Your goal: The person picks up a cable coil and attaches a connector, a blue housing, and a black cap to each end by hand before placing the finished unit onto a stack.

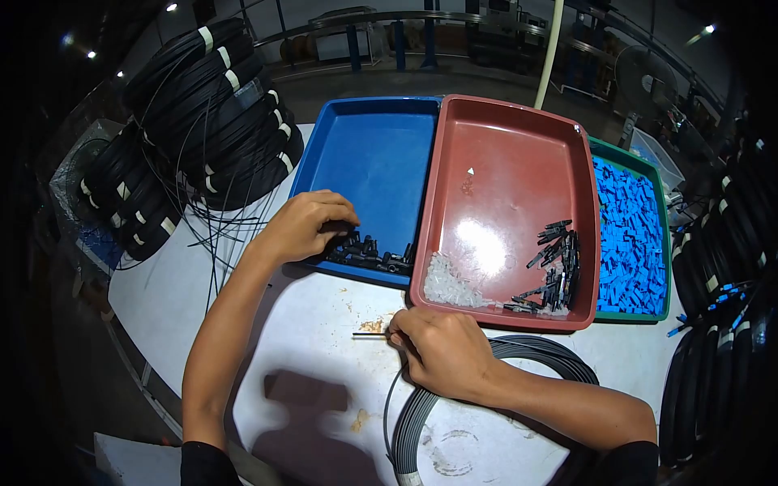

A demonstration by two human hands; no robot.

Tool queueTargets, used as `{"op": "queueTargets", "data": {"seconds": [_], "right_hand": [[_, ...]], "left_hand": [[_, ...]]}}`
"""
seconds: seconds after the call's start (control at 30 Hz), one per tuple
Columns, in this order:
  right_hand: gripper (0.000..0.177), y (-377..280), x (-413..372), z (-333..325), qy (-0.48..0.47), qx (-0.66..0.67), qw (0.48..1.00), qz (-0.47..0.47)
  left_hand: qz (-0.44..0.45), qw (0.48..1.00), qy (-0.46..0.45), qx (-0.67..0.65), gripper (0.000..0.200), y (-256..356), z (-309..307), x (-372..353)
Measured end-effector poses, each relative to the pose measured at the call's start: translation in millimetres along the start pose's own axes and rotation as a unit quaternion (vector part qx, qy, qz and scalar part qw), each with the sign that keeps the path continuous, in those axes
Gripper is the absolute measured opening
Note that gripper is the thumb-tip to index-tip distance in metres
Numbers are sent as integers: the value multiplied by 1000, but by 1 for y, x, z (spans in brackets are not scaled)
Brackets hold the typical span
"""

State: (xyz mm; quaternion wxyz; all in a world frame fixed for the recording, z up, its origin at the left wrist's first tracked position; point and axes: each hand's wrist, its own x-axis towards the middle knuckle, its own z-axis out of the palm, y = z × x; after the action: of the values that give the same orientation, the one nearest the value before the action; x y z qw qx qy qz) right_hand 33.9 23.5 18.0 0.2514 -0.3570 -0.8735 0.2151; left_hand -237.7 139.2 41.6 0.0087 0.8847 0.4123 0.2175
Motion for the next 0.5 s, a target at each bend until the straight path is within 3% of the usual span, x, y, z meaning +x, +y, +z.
{"op": "queueTargets", "data": {"seconds": [0.17,0.3,0.37,0.5], "right_hand": [[9,-1,0,0,0,2,1000,8],[9,-2,0,0,-3,-6,1000,5],[9,1,-1,2,1,-2,1000,2],[8,1,-2,1,9,-3,1000,-4]], "left_hand": [[26,999,-23,15,25,7,4,10],[20,996,-90,21,27,12,10,15],[-9,998,-69,8,33,2,16,16],[-34,996,80,11,58,-17,13,6]]}}
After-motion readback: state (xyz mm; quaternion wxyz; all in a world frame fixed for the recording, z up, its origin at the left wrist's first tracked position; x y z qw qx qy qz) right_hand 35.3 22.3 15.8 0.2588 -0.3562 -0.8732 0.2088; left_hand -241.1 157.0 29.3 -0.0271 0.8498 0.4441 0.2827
